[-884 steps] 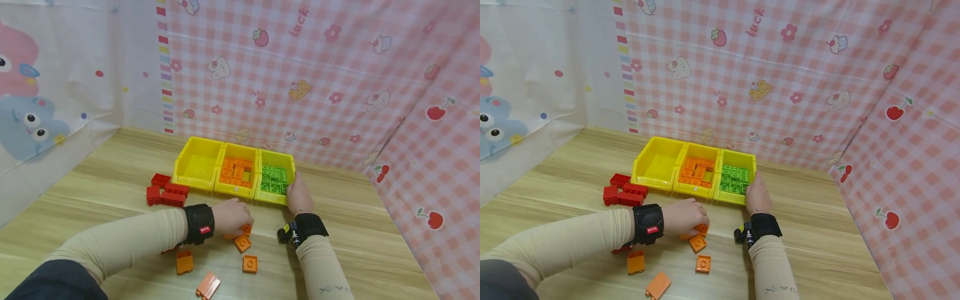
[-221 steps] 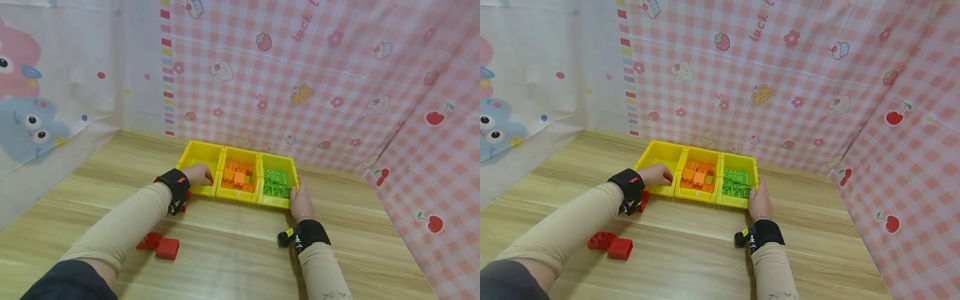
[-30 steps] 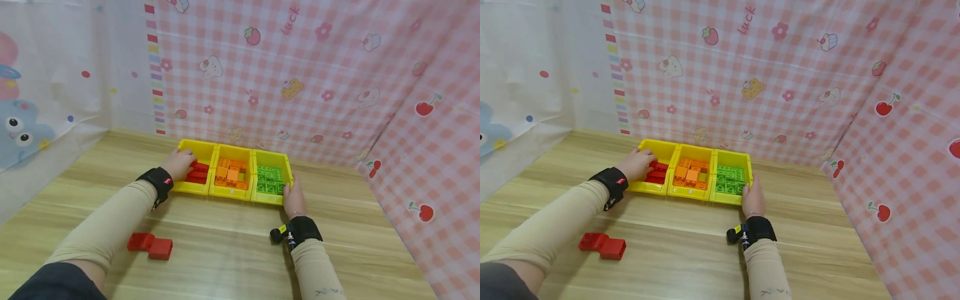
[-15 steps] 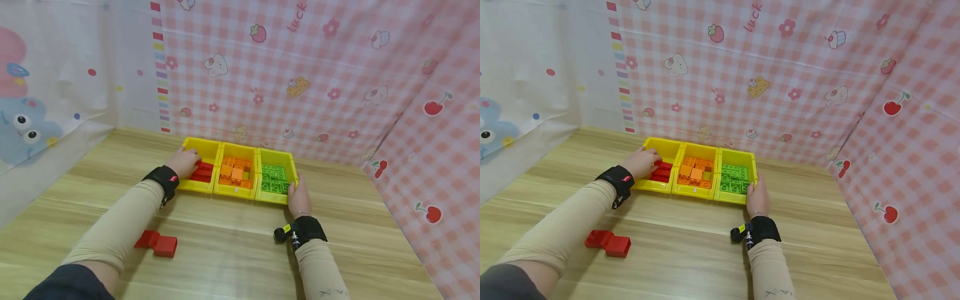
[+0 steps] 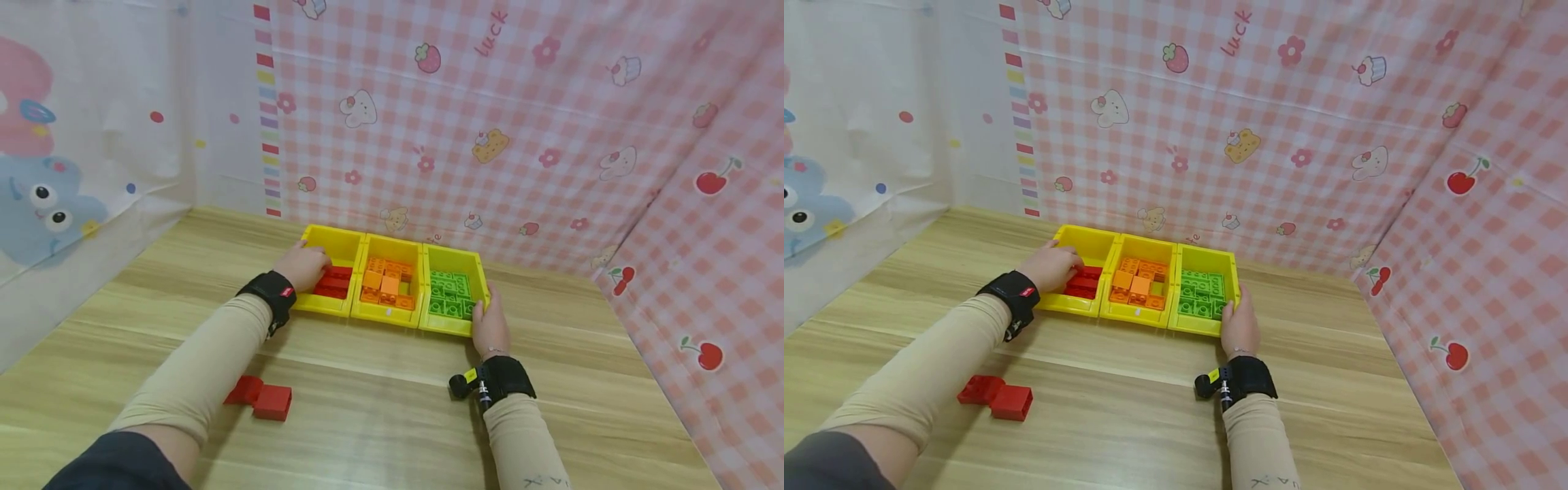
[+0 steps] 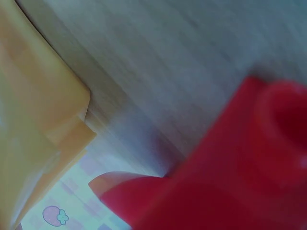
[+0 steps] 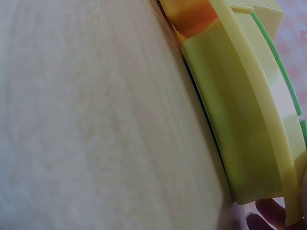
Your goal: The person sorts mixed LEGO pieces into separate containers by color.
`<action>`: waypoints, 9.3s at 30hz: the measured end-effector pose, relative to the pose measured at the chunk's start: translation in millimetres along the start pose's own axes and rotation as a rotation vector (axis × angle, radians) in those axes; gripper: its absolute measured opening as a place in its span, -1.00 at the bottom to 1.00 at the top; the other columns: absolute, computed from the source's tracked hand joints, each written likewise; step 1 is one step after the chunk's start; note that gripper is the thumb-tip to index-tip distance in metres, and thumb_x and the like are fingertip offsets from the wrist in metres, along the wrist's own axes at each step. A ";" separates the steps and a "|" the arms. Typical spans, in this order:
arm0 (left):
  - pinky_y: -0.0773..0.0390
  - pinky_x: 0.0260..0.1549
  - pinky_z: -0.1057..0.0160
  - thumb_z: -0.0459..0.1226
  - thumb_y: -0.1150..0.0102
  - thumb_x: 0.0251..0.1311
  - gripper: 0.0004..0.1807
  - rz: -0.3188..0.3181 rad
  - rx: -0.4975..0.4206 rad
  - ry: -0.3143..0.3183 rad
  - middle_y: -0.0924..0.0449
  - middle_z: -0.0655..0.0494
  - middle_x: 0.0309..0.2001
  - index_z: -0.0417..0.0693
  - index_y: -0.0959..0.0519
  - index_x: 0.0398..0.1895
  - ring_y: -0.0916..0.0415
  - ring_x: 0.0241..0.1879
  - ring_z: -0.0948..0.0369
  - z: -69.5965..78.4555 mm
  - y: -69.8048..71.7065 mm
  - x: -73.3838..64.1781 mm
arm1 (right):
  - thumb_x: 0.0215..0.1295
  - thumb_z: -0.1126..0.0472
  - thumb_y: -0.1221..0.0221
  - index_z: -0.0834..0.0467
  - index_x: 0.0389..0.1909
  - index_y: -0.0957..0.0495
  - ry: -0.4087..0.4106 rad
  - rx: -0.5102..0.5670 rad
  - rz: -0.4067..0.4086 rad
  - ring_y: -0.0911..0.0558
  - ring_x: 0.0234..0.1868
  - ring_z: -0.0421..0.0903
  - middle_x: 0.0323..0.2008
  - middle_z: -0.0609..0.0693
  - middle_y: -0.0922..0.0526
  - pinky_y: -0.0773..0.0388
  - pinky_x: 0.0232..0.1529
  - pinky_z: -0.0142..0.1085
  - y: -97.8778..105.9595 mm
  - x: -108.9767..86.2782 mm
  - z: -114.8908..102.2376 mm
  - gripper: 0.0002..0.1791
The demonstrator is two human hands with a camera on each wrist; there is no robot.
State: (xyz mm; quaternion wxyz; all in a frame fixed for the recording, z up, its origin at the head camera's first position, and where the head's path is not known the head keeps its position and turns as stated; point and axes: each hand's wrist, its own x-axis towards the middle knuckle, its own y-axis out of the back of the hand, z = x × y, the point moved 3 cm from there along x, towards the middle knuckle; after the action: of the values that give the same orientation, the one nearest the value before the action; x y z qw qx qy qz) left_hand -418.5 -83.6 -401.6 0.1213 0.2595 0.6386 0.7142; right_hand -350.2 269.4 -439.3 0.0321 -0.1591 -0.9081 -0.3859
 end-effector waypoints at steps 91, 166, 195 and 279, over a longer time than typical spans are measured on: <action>-0.28 0.07 -0.12 -0.24 -0.40 -0.05 -0.56 0.053 0.199 -0.296 -0.59 -0.05 -0.11 -0.16 -0.58 -0.05 -0.44 -0.02 -0.07 -7.7 42.6 -59.5 | 0.44 0.16 0.22 0.19 0.41 0.00 -0.013 0.037 -0.006 -0.35 0.22 0.09 0.28 0.21 -0.28 -0.22 0.20 -0.03 -0.7 0.7 1.9 -0.45; -0.51 -0.25 0.11 -0.11 -0.33 0.01 -0.61 -0.163 -0.084 -0.225 -0.57 0.24 -0.21 0.02 -0.59 -0.06 -0.45 -0.30 0.26 21.8 46.8 -206.4 | 0.44 0.18 0.23 0.24 0.38 -0.03 0.001 0.052 -0.001 -0.37 0.19 0.12 0.26 0.25 -0.29 -0.22 0.19 -0.01 -1.1 -1.6 0.8 -0.47; -0.54 -0.34 0.05 -0.36 -0.07 0.23 -0.88 -0.018 0.096 0.128 -0.59 -0.11 -0.33 -0.25 -0.57 -0.28 -0.56 -0.34 -0.01 25.7 31.6 30.0 | 0.43 0.14 0.19 0.19 0.39 -0.06 -0.017 0.056 0.023 -0.42 0.15 0.07 0.23 0.19 -0.35 -0.28 0.16 -0.04 -5.5 -1.4 1.5 -0.46; -0.50 -0.08 0.15 -0.06 -0.28 0.08 -0.49 -0.177 -0.132 -0.408 -0.55 0.21 -0.03 0.06 -0.50 0.13 -0.47 -0.11 0.26 60.9 33.6 -191.6 | 0.44 0.14 0.25 0.28 0.35 -0.05 -0.008 0.077 0.001 -0.40 0.13 0.12 0.21 0.26 -0.33 -0.25 0.16 -0.03 -4.8 -3.7 3.2 -0.47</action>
State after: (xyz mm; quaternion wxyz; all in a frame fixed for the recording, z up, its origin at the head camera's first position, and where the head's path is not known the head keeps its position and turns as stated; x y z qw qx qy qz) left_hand -221.0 -133.9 -407.1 0.3268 0.3329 0.5731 0.6737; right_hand -348.0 267.6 -445.5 0.0347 -0.1599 -0.9224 -0.3498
